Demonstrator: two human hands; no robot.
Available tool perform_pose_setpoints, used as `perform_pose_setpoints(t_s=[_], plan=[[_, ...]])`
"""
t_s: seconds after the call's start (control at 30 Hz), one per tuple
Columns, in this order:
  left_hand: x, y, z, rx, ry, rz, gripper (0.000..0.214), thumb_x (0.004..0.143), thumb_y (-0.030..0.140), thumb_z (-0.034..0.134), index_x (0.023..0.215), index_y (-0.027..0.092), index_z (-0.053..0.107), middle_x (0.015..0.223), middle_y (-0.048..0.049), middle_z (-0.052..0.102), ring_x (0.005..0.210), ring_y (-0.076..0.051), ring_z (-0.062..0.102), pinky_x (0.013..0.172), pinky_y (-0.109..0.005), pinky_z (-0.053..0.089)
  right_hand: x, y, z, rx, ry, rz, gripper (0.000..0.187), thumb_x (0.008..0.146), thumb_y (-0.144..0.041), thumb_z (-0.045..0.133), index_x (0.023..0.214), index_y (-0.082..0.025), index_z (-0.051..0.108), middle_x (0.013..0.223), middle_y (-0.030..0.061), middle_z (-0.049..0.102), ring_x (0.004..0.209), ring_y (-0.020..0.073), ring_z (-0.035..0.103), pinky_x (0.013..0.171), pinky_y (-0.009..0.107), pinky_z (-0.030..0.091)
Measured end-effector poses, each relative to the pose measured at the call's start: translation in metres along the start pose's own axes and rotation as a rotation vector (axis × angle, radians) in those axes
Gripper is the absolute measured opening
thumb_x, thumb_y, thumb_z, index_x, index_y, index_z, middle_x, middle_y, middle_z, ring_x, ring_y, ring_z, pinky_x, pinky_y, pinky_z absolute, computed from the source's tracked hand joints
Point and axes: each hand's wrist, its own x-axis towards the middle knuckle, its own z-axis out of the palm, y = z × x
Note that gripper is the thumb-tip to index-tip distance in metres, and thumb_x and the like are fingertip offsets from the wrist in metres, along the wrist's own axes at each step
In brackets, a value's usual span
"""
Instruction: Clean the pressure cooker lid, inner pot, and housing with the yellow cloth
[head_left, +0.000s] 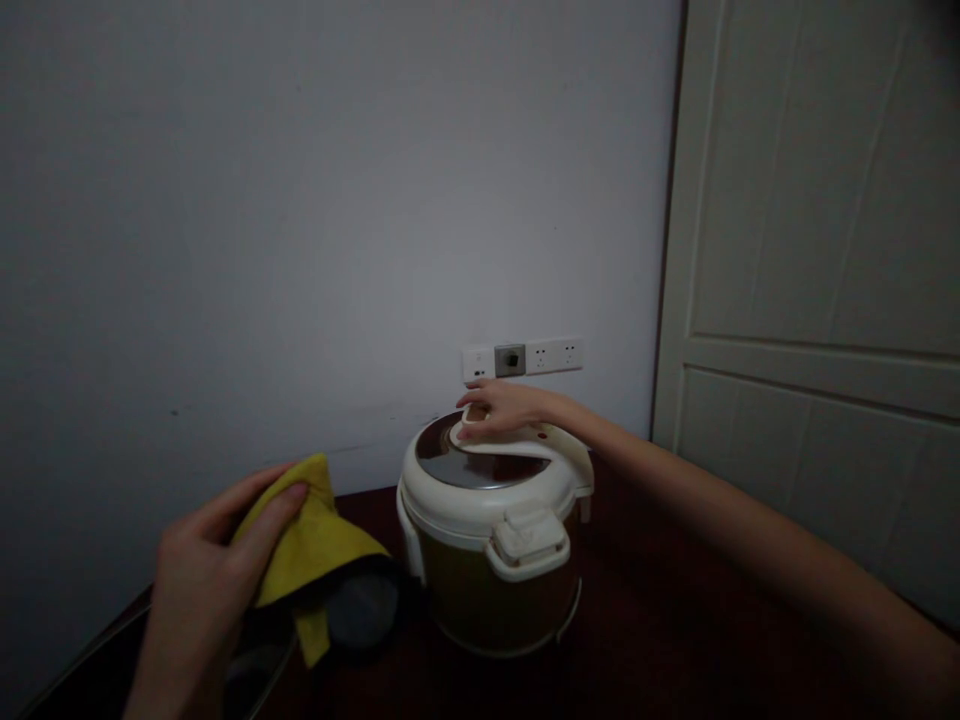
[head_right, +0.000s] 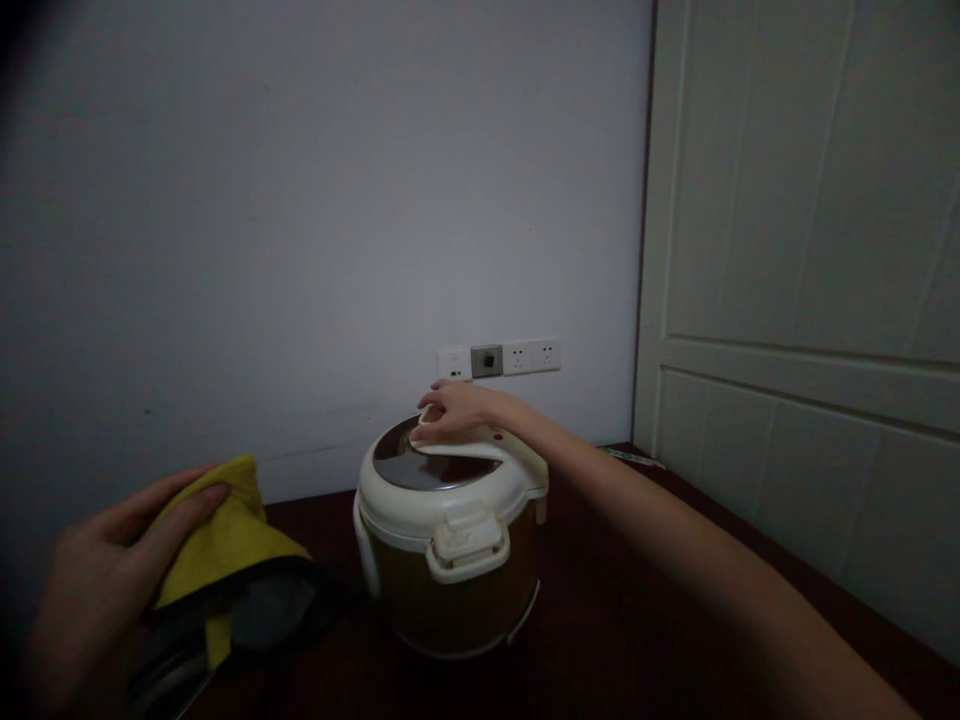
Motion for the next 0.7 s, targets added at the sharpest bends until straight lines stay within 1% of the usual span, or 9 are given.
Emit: perform_pose_setpoints(t_s=[0.07, 0.13, 0.23, 0.4, 0.53, 0.57, 0.6, 0.63, 0.7], plan=[[0.000, -0.002, 0.001, -0.076, 0.002, -0.090, 0.031, 0.061, 0.038, 0.069, 0.084, 0.017, 0.072, 0.070, 0.0032, 0.070, 0.061, -0.014, 0.061, 0.039, -0.013, 0.040, 0.007, 0.001, 0.002, 0.000, -0.050, -0.005, 0.058, 0.073, -0.062, 0.055, 0.111, -0.018, 0.065, 0.111, 0.0128, 0.064, 0.100, 0.0264, 0.058, 0.084, 0.038, 0.046], [0.000, -0.002, 0.002, -0.124, 0.010, -0.105, 0.030, 0.060, 0.037, 0.070, 0.083, 0.018, 0.072, 0.073, 0.0035, 0.070, 0.065, -0.015, 0.062, 0.041, -0.013, 0.041, 0.010, 0.001, 0.005, -0.003, -0.068, 0.001, 0.053, 0.074, -0.061, 0.054, 0.106, -0.020, 0.068, 0.102, 0.0104, 0.068, 0.090, 0.0239, 0.061, 0.075, 0.034, 0.047], [-0.002, 0.000, 0.001, -0.146, -0.016, -0.118, 0.031, 0.060, 0.037, 0.072, 0.084, 0.018, 0.072, 0.076, 0.0036, 0.070, 0.069, -0.015, 0.063, 0.045, -0.013, 0.043, 0.011, 0.001, 0.008, -0.038, -0.052, 0.008, 0.053, 0.075, -0.061, 0.052, 0.102, -0.019, 0.069, 0.095, 0.0103, 0.069, 0.082, 0.0229, 0.062, 0.068, 0.033, 0.046], [-0.001, 0.000, -0.002, -0.157, -0.042, -0.136, 0.034, 0.061, 0.036, 0.070, 0.089, 0.016, 0.070, 0.080, 0.0024, 0.071, 0.065, -0.014, 0.061, 0.042, -0.014, 0.042, 0.010, 0.002, 0.012, -0.028, -0.025, 0.002, 0.052, 0.077, -0.060, 0.050, 0.102, -0.019, 0.069, 0.094, 0.0112, 0.069, 0.081, 0.0231, 0.062, 0.068, 0.034, 0.046], [0.002, -0.006, -0.001, -0.176, -0.080, -0.122, 0.031, 0.062, 0.037, 0.069, 0.084, 0.016, 0.070, 0.071, 0.0012, 0.069, 0.057, -0.014, 0.059, 0.041, -0.016, 0.042, 0.007, 0.001, 0.010, 0.023, -0.009, -0.024, 0.051, 0.079, -0.058, 0.050, 0.106, -0.018, 0.067, 0.099, 0.0119, 0.067, 0.088, 0.0238, 0.061, 0.075, 0.036, 0.047], [0.002, -0.007, 0.000, -0.194, -0.081, -0.114, 0.031, 0.062, 0.038, 0.069, 0.084, 0.016, 0.070, 0.070, 0.0013, 0.068, 0.057, -0.014, 0.059, 0.042, -0.017, 0.043, 0.004, -0.002, 0.009, 0.034, 0.018, -0.035, 0.051, 0.079, -0.057, 0.052, 0.107, -0.018, 0.066, 0.102, 0.0120, 0.067, 0.092, 0.0240, 0.061, 0.078, 0.037, 0.047], [0.003, -0.008, 0.000, -0.217, -0.086, -0.108, 0.031, 0.062, 0.039, 0.069, 0.084, 0.017, 0.070, 0.070, 0.0014, 0.068, 0.057, -0.014, 0.059, 0.043, -0.017, 0.044, 0.000, -0.006, 0.007, 0.047, 0.073, -0.046, 0.049, 0.079, -0.055, 0.054, 0.109, -0.018, 0.065, 0.107, 0.0120, 0.065, 0.096, 0.0242, 0.059, 0.082, 0.038, 0.046], [0.002, -0.009, 0.000, -0.235, -0.105, -0.107, 0.032, 0.062, 0.040, 0.070, 0.084, 0.017, 0.070, 0.071, 0.0017, 0.069, 0.057, -0.014, 0.059, 0.044, -0.018, 0.045, -0.007, -0.014, 0.006, 0.071, 0.158, -0.054, 0.046, 0.079, -0.052, 0.055, 0.110, -0.019, 0.064, 0.111, 0.0114, 0.064, 0.100, 0.0240, 0.058, 0.086, 0.038, 0.045], [-0.001, -0.008, 0.001, -0.266, -0.175, -0.098, 0.033, 0.061, 0.042, 0.070, 0.084, 0.018, 0.069, 0.072, 0.0016, 0.069, 0.059, -0.015, 0.061, 0.046, -0.018, 0.047, -0.028, -0.037, 0.005, 0.170, 0.379, -0.051, 0.036, 0.082, -0.043, 0.055, 0.109, -0.020, 0.063, 0.115, 0.0092, 0.062, 0.105, 0.0219, 0.056, 0.090, 0.038, 0.044]])
